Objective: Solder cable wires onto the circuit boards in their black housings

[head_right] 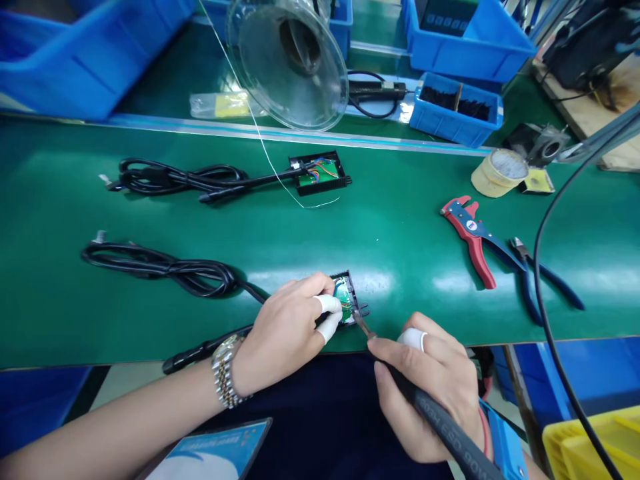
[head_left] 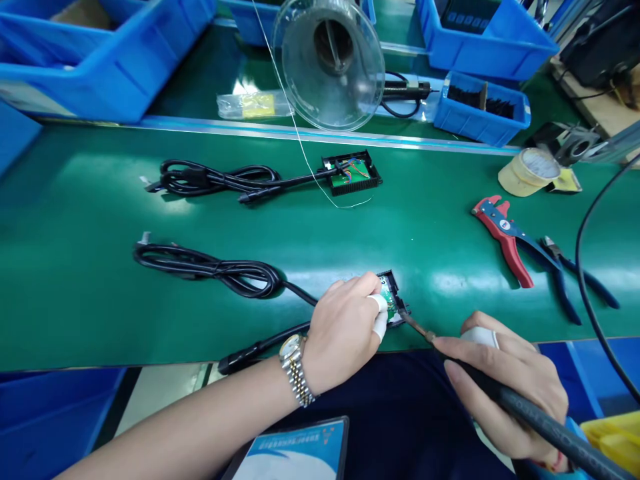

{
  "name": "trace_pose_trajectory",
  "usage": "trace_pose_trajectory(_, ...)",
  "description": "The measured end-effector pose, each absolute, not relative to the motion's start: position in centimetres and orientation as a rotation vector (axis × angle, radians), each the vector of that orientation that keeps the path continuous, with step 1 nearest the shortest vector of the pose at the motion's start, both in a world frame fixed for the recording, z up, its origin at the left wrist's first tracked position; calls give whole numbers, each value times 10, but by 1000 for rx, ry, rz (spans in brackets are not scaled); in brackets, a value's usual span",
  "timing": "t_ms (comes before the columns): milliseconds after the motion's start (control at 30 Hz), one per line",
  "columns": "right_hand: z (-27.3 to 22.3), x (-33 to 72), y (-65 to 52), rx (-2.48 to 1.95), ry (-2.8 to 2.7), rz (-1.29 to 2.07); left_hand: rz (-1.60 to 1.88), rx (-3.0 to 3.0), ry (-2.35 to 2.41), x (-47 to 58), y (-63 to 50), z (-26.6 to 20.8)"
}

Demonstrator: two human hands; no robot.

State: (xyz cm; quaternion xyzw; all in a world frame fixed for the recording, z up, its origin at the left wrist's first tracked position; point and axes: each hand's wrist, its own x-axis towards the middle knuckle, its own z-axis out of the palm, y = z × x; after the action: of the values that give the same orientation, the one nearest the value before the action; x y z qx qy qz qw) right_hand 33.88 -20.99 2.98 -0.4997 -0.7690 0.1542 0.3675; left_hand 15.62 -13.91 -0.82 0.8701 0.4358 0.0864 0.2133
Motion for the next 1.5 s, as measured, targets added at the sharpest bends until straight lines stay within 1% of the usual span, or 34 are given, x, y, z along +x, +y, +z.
trace_pose_trajectory(267, 27, 334, -202, -1322, -2044, 349, 271, 2408, 1185, 155, -140, -10)
trace_pose_trajectory(567, 31, 333, -200, -1333, -2036, 381, 300, 2421, 1164, 154, -139, -10)
trace_pose_trajectory(1067, 30, 334, -199, -1317, -2038, 434, 245, 2426, 1155, 155, -138, -9)
trace_pose_trajectory(1300, 33, 334, -199, -1336, -2071, 366, 276, 2431, 1153, 155, -138, -11)
trace_pose_trajectory(1500, 31, 334, -198, -1335, -2074, 389, 263, 2432, 1164, 155, -138, -10)
